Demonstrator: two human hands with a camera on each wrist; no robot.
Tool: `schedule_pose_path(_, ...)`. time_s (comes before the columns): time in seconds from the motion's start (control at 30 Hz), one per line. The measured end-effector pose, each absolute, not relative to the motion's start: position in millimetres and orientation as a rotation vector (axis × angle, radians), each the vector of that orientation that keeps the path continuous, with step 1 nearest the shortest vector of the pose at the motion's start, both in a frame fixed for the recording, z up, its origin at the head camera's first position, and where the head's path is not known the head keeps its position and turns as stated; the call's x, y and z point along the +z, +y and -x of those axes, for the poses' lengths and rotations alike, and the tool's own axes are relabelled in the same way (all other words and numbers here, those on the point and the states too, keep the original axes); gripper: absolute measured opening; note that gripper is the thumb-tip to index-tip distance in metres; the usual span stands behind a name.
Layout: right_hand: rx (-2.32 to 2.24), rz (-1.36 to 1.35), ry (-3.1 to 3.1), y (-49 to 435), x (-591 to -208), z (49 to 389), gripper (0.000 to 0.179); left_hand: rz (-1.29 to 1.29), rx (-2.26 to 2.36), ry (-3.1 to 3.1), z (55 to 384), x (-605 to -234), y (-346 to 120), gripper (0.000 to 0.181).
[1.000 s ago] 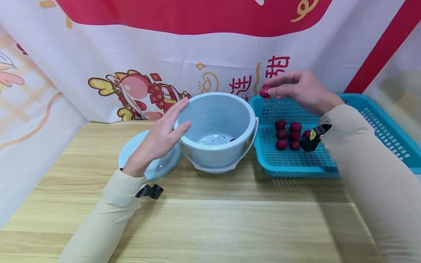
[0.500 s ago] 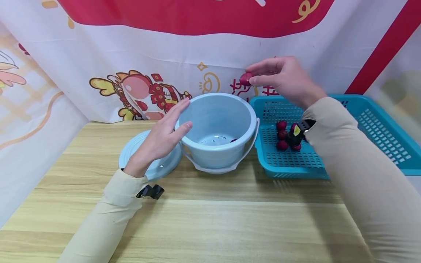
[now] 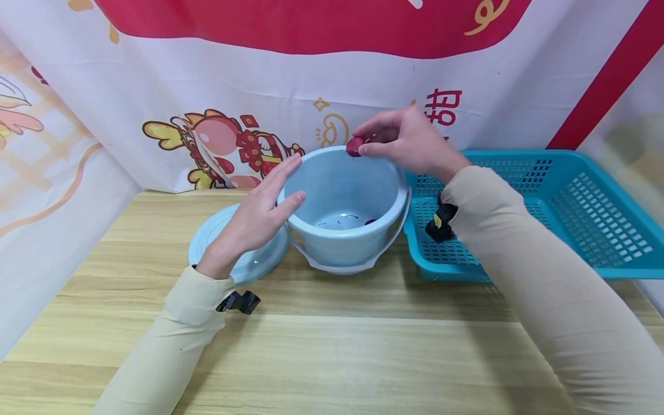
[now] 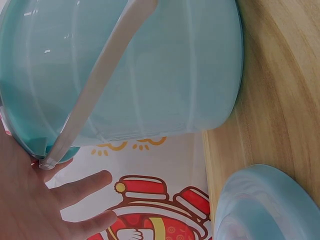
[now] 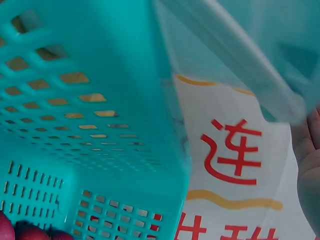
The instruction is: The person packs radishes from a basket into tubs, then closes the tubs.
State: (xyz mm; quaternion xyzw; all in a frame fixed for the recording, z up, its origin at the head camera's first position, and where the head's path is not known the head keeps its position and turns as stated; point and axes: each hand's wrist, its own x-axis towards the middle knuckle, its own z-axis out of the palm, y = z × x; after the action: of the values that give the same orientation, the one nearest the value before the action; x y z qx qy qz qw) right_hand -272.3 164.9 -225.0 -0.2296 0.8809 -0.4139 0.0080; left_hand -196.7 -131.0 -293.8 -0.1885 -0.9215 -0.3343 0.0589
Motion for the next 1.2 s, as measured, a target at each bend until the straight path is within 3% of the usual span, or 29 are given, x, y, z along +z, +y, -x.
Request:
schedule_pose_path(0.6, -0.996, 1.04, 2.92, 145.3, -253.0, 266.1, 0.042, 0.581, -1.022, -2.798, 196.6, -292.1, -127.9, 0.074)
schedule_pose_path(1.2, -0.993, 1.087, 2.919, 141.1, -260.2, 267.1, 0.039, 0.569, -1.022, -2.806, 197.3, -294.3, -130.7, 0.074)
